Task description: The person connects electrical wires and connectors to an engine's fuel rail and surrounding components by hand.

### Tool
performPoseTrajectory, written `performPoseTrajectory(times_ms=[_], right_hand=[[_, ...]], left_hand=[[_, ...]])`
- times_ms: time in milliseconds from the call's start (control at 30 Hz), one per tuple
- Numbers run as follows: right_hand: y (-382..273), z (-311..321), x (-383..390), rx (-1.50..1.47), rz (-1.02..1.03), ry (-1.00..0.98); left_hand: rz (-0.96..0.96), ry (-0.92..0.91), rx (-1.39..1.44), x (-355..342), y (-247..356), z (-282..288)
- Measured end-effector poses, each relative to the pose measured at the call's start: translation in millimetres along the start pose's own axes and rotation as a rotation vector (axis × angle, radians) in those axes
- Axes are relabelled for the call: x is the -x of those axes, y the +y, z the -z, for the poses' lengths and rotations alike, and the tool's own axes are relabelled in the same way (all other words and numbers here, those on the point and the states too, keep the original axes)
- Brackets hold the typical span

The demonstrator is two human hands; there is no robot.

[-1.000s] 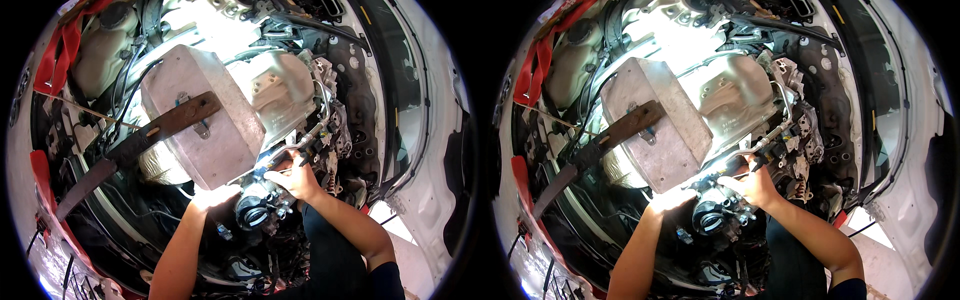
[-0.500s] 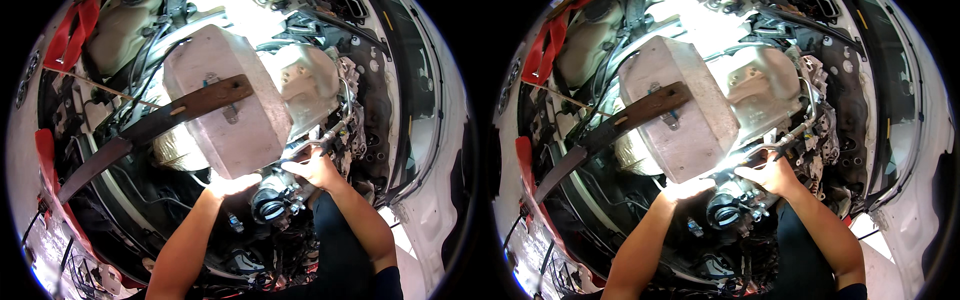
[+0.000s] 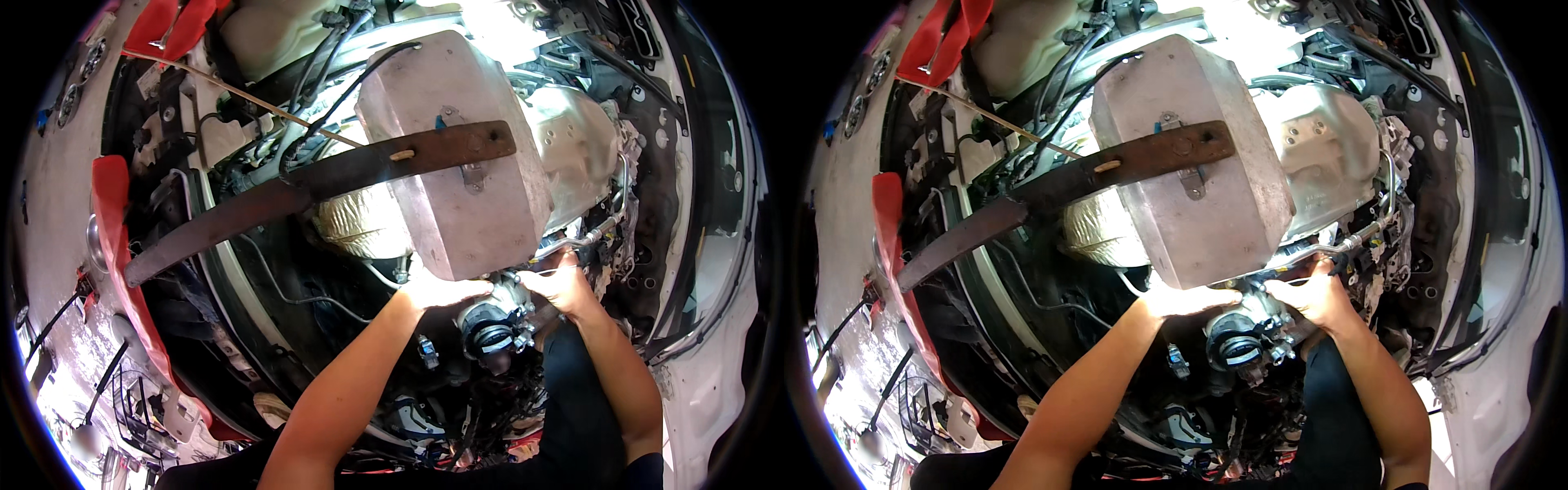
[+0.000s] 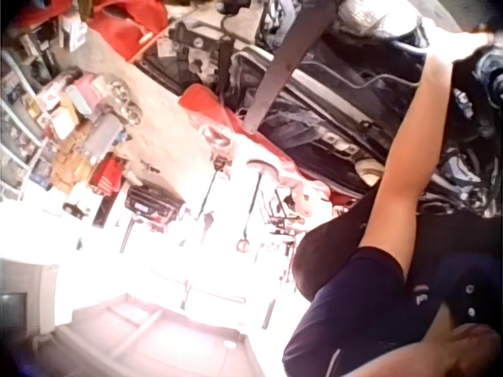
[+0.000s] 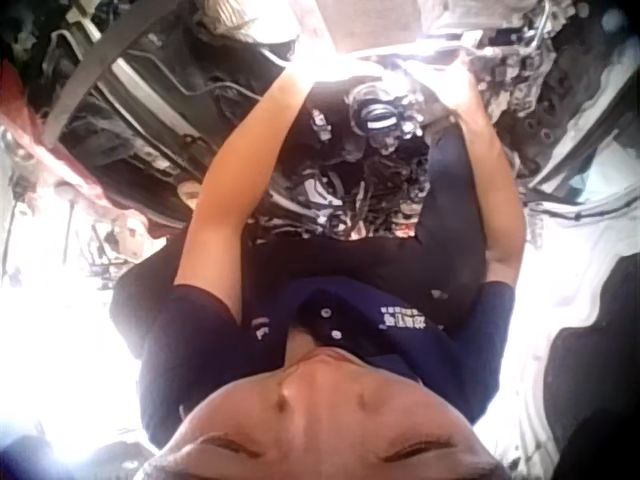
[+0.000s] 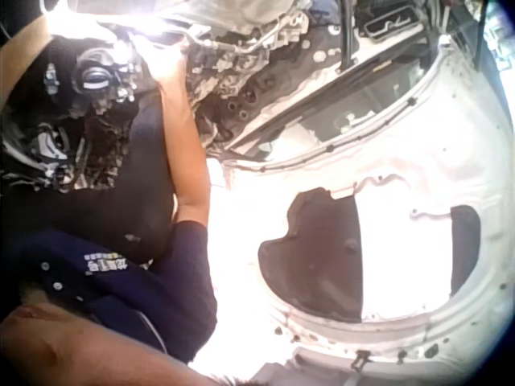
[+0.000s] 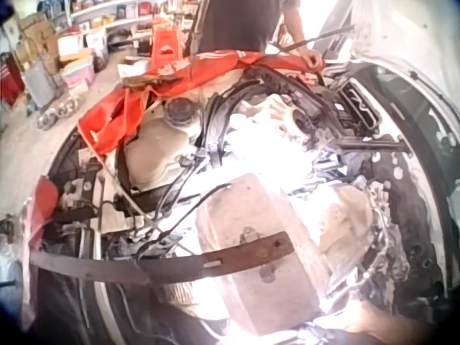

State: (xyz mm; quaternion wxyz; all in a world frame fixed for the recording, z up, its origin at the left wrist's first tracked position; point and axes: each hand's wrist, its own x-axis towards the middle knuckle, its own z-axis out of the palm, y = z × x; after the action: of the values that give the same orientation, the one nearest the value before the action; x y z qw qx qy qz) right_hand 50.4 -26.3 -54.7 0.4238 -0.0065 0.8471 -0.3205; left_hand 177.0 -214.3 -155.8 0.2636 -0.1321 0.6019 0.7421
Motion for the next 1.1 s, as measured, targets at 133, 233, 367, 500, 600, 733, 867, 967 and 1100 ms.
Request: performPoseTrajectory(times_ms=[133,233,367,500,600,733,867,967,1100], right_hand=[[-2,-3,0,0.137,-0.008,0.048],[0,-6,1,0.129,0.019,0.068],[5,-6,10,-0.151,0.07,0.044],[1,-2,25,-0.24,0.1,0.068],[2,9,41,-0.133,0.049,0.095],[11,19,48,-0.136,0.016,0.124],[1,29,51,0.043,0.067,0.053],[3,38,51,0.148,0.134,-0.02],[2,38,59,0.105,-0.024,0.01]], left_hand=[[-0.012,-0.003,-0.076,-7,-12,-5],[-0.009,-0.019,-0.061,0,-3,0],[-0.256,0.275,-0.325,6,-4,-17],[-0.287,0.573,-0.488,21,-8,-44],[-0.34,0.612,-0.774,39,1,-55],[-0.066,0.18,-0.718,68,90,-55],[-0.285,0.322,-0.411,77,126,-101],[-0.296,0.41,-0.364,58,111,-119],[-0.182,0.482,-0.251,26,101,-140]])
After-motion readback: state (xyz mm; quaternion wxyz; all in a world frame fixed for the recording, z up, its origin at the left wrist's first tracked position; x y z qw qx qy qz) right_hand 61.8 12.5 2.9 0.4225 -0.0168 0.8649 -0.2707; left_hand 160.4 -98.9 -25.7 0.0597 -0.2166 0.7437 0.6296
